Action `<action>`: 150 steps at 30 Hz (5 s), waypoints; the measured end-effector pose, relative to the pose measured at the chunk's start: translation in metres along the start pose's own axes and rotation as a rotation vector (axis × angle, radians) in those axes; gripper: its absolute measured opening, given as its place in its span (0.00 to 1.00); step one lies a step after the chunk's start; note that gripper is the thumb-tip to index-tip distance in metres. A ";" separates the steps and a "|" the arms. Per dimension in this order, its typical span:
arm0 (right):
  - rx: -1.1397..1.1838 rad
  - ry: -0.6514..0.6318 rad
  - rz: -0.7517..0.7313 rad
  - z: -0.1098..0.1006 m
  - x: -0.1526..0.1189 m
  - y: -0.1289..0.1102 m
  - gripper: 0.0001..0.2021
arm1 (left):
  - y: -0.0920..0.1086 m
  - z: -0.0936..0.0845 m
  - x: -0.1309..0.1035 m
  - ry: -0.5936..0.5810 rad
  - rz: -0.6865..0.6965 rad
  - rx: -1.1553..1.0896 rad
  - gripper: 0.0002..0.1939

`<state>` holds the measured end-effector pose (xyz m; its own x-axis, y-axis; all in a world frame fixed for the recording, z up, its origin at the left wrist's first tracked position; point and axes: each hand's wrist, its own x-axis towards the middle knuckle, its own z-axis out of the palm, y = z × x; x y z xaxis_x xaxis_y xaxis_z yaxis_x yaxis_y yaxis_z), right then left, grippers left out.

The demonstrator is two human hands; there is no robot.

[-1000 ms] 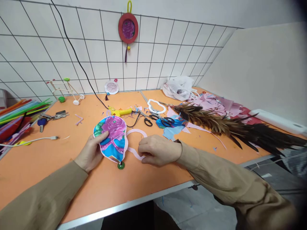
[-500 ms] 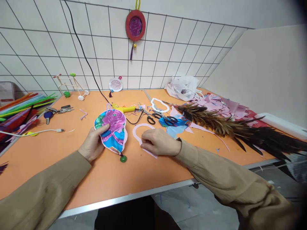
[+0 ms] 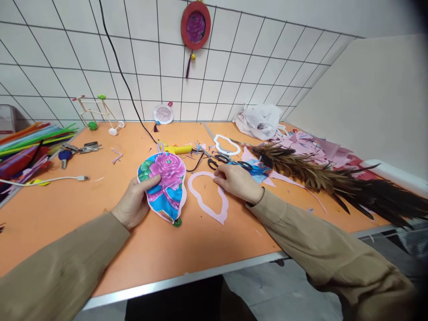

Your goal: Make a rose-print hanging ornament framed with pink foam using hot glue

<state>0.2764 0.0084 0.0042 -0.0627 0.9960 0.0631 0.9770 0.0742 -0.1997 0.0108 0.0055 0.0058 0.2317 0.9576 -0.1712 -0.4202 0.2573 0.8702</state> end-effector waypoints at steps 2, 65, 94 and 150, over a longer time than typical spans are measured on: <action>0.064 -0.006 0.011 0.001 0.001 0.000 0.03 | -0.001 -0.001 0.000 -0.012 -0.013 0.007 0.14; 1.650 -0.219 -0.116 -0.060 0.026 -0.023 0.10 | -0.005 0.024 0.003 0.307 -0.103 -0.109 0.08; 0.917 0.146 -0.285 -0.012 0.050 -0.071 0.12 | -0.015 0.007 0.016 -0.114 0.014 -0.206 0.19; 0.601 0.084 -0.299 -0.034 0.063 -0.047 0.21 | -0.017 0.005 0.014 -0.097 -0.055 -0.157 0.16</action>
<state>0.2339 0.0660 0.0510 -0.2729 0.9232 0.2707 0.6359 0.3843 -0.6693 0.0253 0.0142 -0.0094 0.3382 0.9266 -0.1646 -0.5348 0.3332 0.7765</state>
